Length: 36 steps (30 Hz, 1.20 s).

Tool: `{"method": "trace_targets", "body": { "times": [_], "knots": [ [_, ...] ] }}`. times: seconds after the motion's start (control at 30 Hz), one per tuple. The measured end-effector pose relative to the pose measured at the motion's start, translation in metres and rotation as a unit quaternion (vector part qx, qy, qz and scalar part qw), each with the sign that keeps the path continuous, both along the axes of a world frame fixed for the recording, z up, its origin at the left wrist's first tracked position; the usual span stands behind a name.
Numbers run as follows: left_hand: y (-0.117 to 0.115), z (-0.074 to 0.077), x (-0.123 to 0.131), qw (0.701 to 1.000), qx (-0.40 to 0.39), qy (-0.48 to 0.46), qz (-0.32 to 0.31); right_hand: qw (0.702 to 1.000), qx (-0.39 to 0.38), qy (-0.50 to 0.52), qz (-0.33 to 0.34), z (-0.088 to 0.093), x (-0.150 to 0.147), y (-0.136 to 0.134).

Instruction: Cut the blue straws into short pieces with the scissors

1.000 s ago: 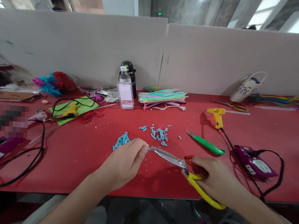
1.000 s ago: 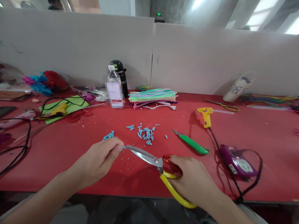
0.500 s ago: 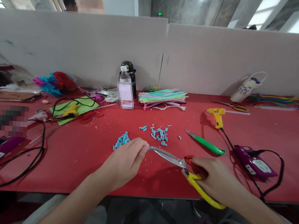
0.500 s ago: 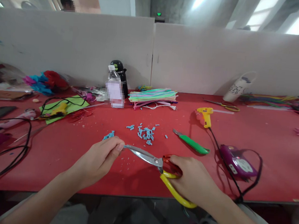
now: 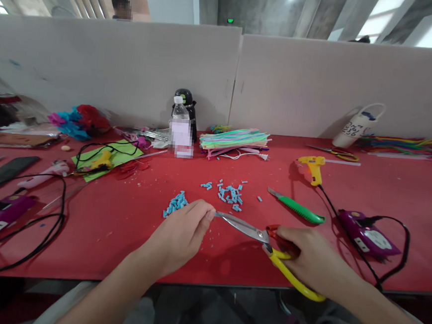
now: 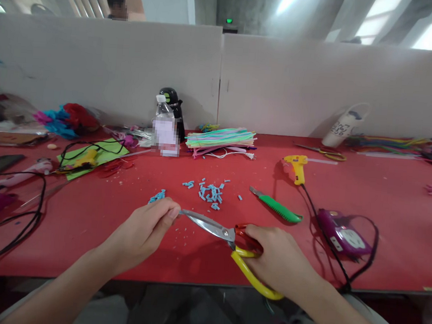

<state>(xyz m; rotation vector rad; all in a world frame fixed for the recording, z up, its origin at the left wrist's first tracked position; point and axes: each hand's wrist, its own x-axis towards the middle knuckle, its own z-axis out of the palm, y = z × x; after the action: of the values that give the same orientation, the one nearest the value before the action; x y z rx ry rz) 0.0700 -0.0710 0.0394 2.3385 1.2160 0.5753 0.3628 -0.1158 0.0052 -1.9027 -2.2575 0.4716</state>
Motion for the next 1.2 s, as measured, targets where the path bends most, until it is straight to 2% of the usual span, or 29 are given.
{"method": "trace_targets", "body": {
  "times": [0.37, 0.6, 1.2],
  "knots": [
    [-0.0007, 0.0015, 0.0012, 1.0, 0.01, -0.003, 0.0, 1.0, -0.005, -0.006, -0.002, -0.0051, 0.0022, 0.0009],
    [0.001, -0.0019, -0.0003, 1.0, 0.003, 0.0, 0.0, 0.999, 0.036, 0.024, 0.006, -0.004, 0.0035, -0.0024],
    [0.0007, -0.0009, -0.0019, 1.0, -0.006, -0.029, 0.001, 1.0, 0.016, 0.004, 0.015, -0.002, 0.0005, 0.0001]
  ]
}}
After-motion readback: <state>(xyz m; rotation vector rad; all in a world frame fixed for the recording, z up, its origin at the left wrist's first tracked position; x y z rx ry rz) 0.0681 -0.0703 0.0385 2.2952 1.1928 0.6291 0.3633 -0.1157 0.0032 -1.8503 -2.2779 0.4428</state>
